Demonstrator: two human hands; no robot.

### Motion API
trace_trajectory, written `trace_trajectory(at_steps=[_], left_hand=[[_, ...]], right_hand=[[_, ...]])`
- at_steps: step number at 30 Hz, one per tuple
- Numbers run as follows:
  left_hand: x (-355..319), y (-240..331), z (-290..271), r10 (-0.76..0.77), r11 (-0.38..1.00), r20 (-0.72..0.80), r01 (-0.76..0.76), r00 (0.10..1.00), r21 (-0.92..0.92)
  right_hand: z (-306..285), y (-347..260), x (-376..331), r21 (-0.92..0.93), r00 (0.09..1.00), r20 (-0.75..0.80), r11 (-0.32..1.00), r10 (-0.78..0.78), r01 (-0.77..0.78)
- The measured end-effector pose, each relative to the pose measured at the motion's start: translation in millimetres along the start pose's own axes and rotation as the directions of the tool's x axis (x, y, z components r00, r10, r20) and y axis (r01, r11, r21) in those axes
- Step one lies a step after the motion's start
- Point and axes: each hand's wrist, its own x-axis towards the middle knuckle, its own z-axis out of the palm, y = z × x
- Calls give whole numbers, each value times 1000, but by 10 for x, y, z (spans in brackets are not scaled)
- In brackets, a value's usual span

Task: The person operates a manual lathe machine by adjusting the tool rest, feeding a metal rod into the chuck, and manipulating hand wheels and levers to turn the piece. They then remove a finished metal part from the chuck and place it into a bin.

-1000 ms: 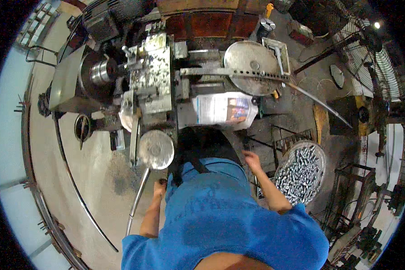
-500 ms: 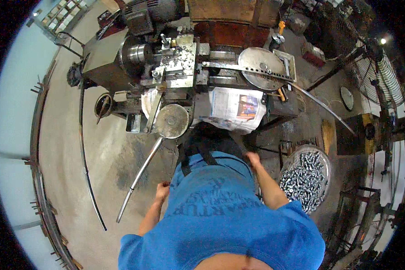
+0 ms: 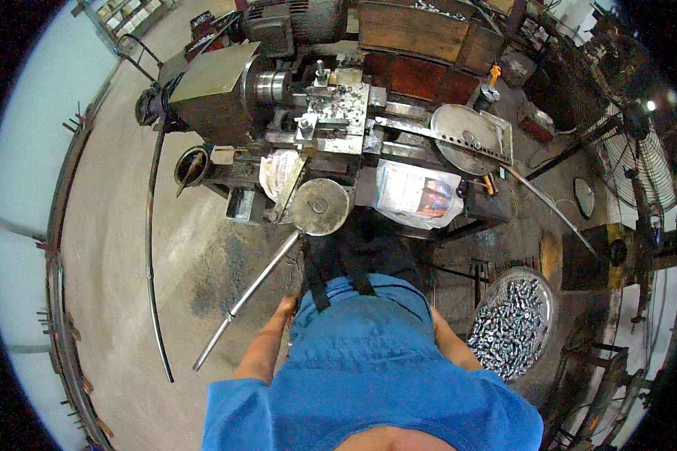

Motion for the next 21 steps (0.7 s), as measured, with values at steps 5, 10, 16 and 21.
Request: trace_trajectory(at_steps=[5, 10, 16, 21], left_hand=[[281, 42, 29, -239, 968, 321, 201, 916, 148], [97, 48, 142, -215, 972, 226, 185, 950, 146], [-670, 140, -12, -248, 968, 61, 243, 967, 68], [-830, 333, -236, -212, 974, -27, 213, 977, 80]], right_hand=[[-119, -45, -36, -2, 998, -59, 1000, 21, -21], [-74, -73, 49, 7, 992, -73, 995, 100, -100], [6, -271, 54, -1, 976, -75, 979, 202, -203], [151, -322, 207, 7, 980, -39, 981, 196, -196]])
